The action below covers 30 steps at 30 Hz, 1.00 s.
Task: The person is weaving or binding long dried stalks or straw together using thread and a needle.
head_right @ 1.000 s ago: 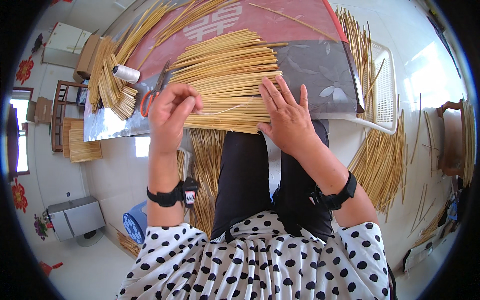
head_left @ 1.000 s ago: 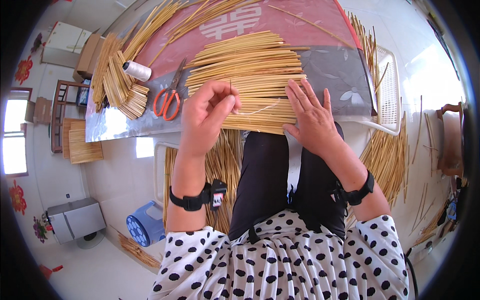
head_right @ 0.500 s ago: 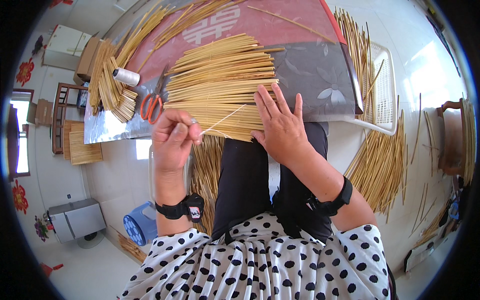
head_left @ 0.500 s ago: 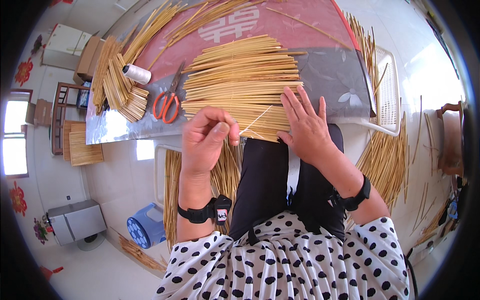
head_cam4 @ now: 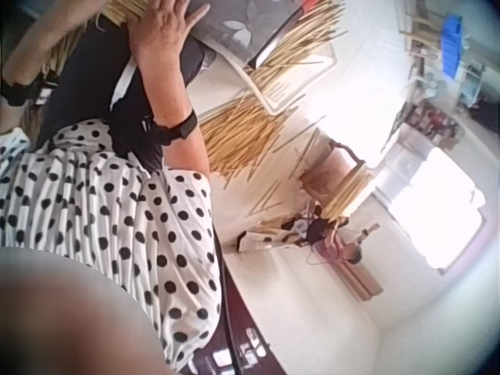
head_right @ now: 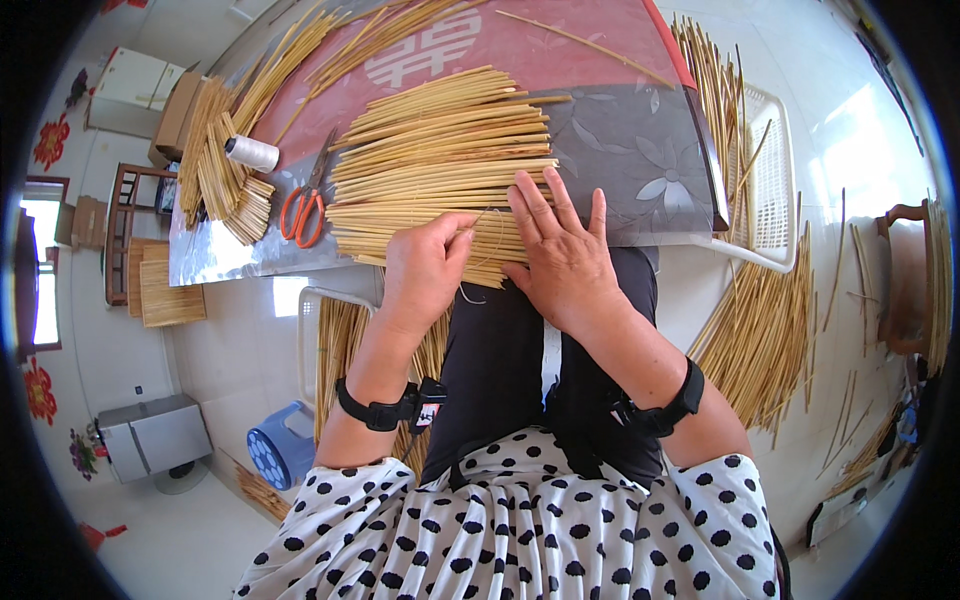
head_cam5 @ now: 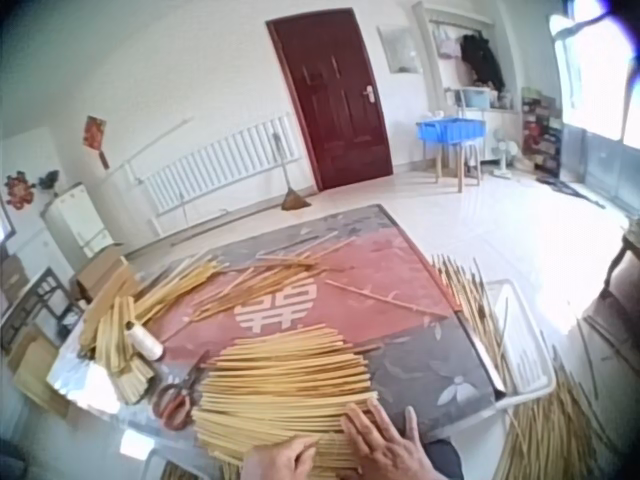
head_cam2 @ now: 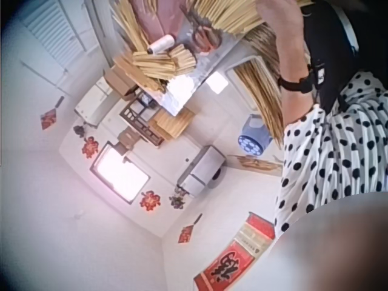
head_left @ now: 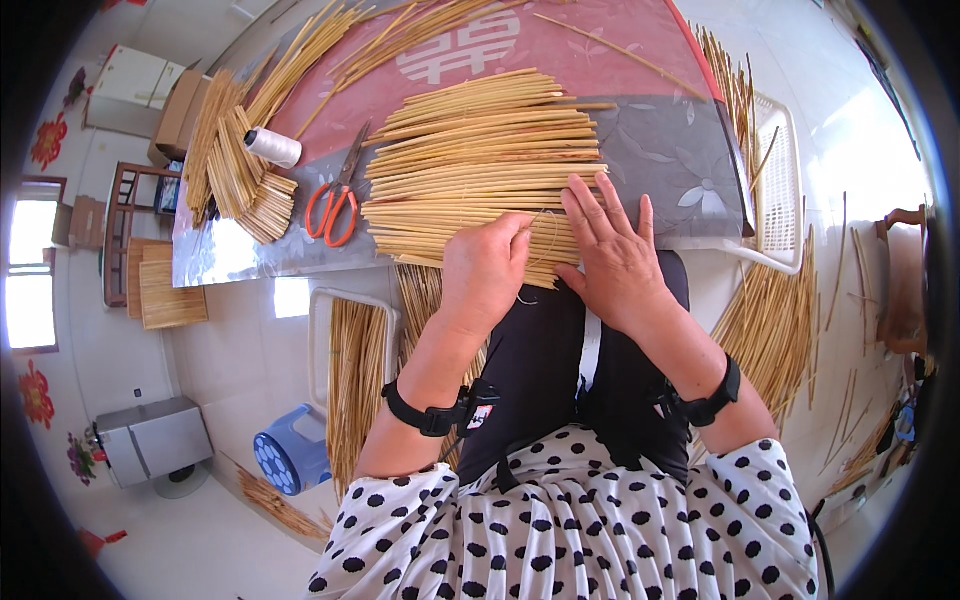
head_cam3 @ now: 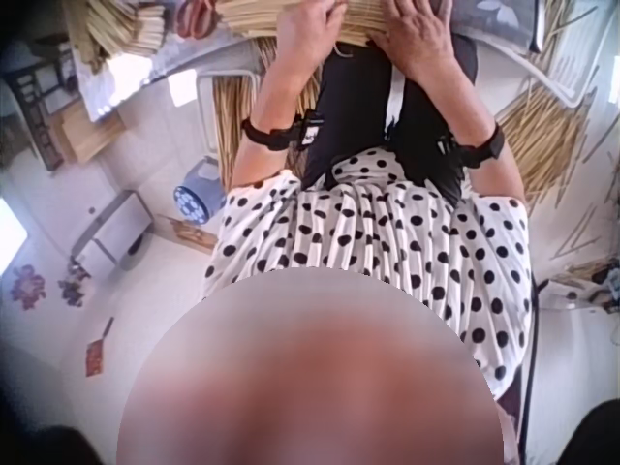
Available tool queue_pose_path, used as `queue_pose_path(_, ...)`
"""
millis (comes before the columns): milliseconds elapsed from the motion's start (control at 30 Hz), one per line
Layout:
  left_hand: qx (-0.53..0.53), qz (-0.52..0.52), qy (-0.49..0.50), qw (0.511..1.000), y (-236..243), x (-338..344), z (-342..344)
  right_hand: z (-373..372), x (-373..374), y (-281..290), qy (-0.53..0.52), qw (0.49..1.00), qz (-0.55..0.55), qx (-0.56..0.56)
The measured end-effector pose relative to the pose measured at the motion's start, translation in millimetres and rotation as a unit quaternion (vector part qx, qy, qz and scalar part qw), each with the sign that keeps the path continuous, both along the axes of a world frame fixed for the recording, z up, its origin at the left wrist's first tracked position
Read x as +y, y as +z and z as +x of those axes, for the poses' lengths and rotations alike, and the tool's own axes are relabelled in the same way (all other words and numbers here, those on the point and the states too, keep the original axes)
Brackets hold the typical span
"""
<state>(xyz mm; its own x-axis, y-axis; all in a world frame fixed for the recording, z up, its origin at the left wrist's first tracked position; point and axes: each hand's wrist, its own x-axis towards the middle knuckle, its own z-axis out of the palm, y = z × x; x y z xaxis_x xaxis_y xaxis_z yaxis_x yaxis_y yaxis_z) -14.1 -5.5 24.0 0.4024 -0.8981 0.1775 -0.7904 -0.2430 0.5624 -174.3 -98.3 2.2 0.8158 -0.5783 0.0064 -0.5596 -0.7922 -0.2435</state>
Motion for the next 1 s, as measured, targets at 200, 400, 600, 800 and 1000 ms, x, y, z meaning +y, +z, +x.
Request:
queue_pose_path(200, -0.017, -0.002, 0.005, 1.000, -1.8, -1.6, -1.7, -1.2, -0.9, -0.2, 0.004, 1.000, 0.000, -0.007)
queue_pose_path(400, -0.052, 0.000, -0.006, 0.999, -0.4, -2.8, -1.6, -1.3, -0.8, -0.8, 0.003, 1.000, 0.001, -0.011)
queue_pose_path(600, -0.035, -0.012, -0.014, 0.999, -1.6, -0.7, -0.8, -0.7, -1.1, 0.7, 0.004, 1.000, 0.004, -0.013)
queue_pose_path(800, -0.036, -0.013, -0.016, 0.999, 0.1, -1.6, -2.3, -1.0, -1.0, 1.1, 0.004, 1.000, 0.009, -0.014)
queue_pose_path(1000, -0.041, -0.003, -0.016, 0.999, 1.4, -1.8, -2.1, -0.6, -1.2, -0.3, 0.005, 1.000, 0.010, -0.018)
